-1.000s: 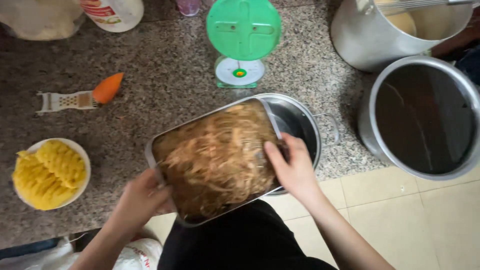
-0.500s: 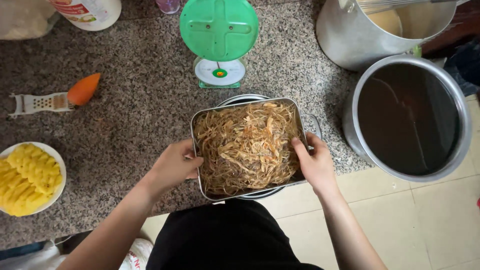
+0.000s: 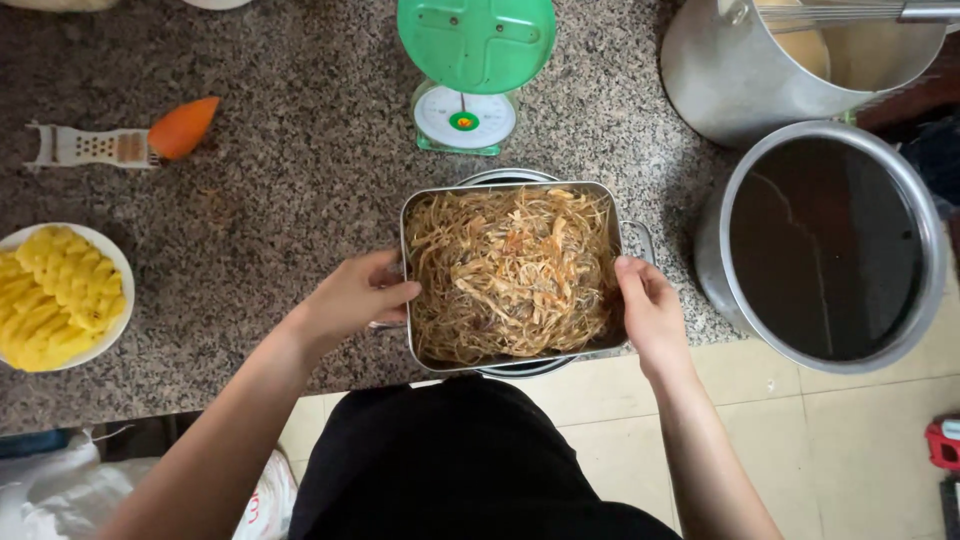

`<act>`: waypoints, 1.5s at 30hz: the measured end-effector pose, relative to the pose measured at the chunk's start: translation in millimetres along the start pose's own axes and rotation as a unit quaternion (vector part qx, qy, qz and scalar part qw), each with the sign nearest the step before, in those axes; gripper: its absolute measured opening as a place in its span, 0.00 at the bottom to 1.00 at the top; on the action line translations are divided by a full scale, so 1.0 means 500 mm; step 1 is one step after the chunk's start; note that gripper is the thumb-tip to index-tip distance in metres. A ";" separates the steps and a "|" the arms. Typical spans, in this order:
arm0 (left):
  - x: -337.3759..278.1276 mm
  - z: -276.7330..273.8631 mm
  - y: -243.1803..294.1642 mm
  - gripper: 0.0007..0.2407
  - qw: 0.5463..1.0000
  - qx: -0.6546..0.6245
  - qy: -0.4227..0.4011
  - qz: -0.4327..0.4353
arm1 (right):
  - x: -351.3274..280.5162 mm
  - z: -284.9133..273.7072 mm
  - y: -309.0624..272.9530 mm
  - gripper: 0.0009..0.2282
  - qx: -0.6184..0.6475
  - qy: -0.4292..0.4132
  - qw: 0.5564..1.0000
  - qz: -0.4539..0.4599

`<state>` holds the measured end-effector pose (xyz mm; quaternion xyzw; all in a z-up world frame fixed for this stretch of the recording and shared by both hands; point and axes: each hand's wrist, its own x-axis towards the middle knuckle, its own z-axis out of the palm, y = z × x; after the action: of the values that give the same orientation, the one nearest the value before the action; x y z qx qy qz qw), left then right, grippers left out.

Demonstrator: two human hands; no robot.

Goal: Filling an electric kettle and washing a large metal pot and its lid in a kitchen sink.

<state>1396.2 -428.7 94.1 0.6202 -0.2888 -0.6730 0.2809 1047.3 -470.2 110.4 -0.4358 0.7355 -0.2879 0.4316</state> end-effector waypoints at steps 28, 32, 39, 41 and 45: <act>-0.164 -0.118 -0.052 0.26 0.975 -0.209 0.072 -0.016 | -0.151 0.126 -0.203 0.17 0.048 0.001 0.990 -0.129; -0.182 -0.256 -0.165 0.18 0.955 -0.280 0.094 -0.030 | -0.163 0.154 -0.206 0.20 0.156 -0.080 0.982 -0.072; -0.147 -0.427 -0.327 0.12 0.936 -0.329 0.128 0.018 | -0.136 0.138 0.098 0.27 0.006 0.224 0.974 0.020; -0.141 -0.434 -0.320 0.13 0.930 -0.341 0.136 -0.006 | -0.142 0.154 0.131 0.35 0.107 0.189 0.971 0.103; -0.070 -0.464 -0.406 0.14 0.908 -0.403 0.115 0.016 | -0.143 0.205 0.162 0.20 0.326 0.049 0.911 0.248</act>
<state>1626.0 -275.3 -47.0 0.5225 0.0317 -0.6515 0.5491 1124.2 -374.5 25.6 -0.0592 0.7052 -0.4165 0.5707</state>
